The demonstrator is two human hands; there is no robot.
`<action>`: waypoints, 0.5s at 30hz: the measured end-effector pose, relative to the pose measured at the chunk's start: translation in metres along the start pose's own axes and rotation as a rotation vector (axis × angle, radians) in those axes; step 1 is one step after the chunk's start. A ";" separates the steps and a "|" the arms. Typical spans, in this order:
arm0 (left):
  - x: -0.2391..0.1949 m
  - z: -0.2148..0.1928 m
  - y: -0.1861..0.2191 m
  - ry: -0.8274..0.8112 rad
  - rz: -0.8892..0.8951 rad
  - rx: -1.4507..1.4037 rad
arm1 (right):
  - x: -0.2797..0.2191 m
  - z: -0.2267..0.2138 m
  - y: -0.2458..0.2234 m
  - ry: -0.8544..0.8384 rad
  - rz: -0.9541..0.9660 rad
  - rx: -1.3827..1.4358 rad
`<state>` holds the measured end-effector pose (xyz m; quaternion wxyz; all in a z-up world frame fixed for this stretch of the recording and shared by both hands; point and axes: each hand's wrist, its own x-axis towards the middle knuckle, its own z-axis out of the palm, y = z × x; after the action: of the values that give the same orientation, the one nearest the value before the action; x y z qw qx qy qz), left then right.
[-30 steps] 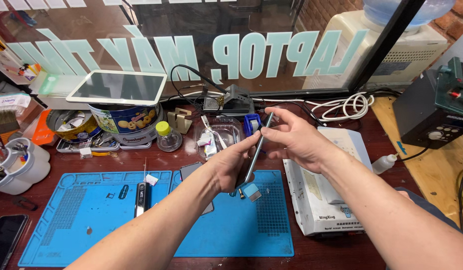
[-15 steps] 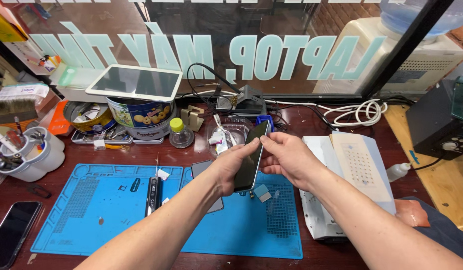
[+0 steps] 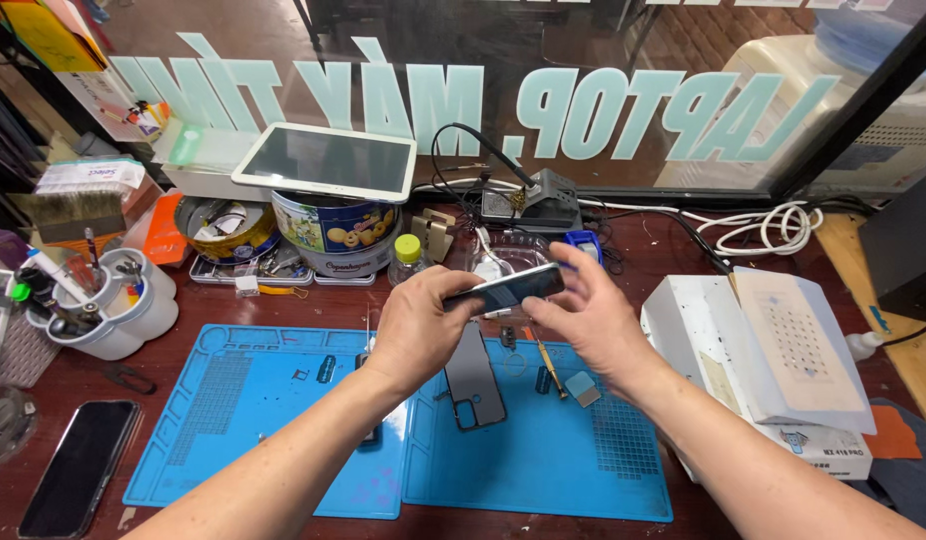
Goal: The person disassembles a smartphone, removes the back cover and battery, and uses a metal tool to pry open the device. They then apply tape to the edges of the phone and reassemble the components.
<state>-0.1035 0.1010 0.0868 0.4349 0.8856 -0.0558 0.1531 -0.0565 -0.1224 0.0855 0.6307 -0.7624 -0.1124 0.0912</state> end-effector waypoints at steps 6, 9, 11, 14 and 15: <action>0.005 -0.024 0.005 0.065 0.180 0.201 | -0.009 0.016 -0.031 0.118 -0.332 -0.336; 0.006 -0.027 -0.004 0.005 0.200 0.251 | -0.015 0.027 -0.034 0.184 -0.344 -0.451; 0.007 -0.026 -0.013 -0.045 0.188 0.285 | -0.018 0.031 -0.031 0.225 -0.222 -0.498; 0.007 -0.026 -0.029 0.213 0.320 0.307 | -0.018 0.044 -0.021 0.259 0.034 -0.338; 0.012 -0.023 -0.033 0.264 0.160 0.202 | -0.016 0.045 -0.018 0.269 0.060 -0.215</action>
<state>-0.0896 0.1402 0.0787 0.3339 0.8897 -0.0529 0.3068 -0.0852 -0.0815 0.0951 0.5519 -0.8338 -0.0133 -0.0054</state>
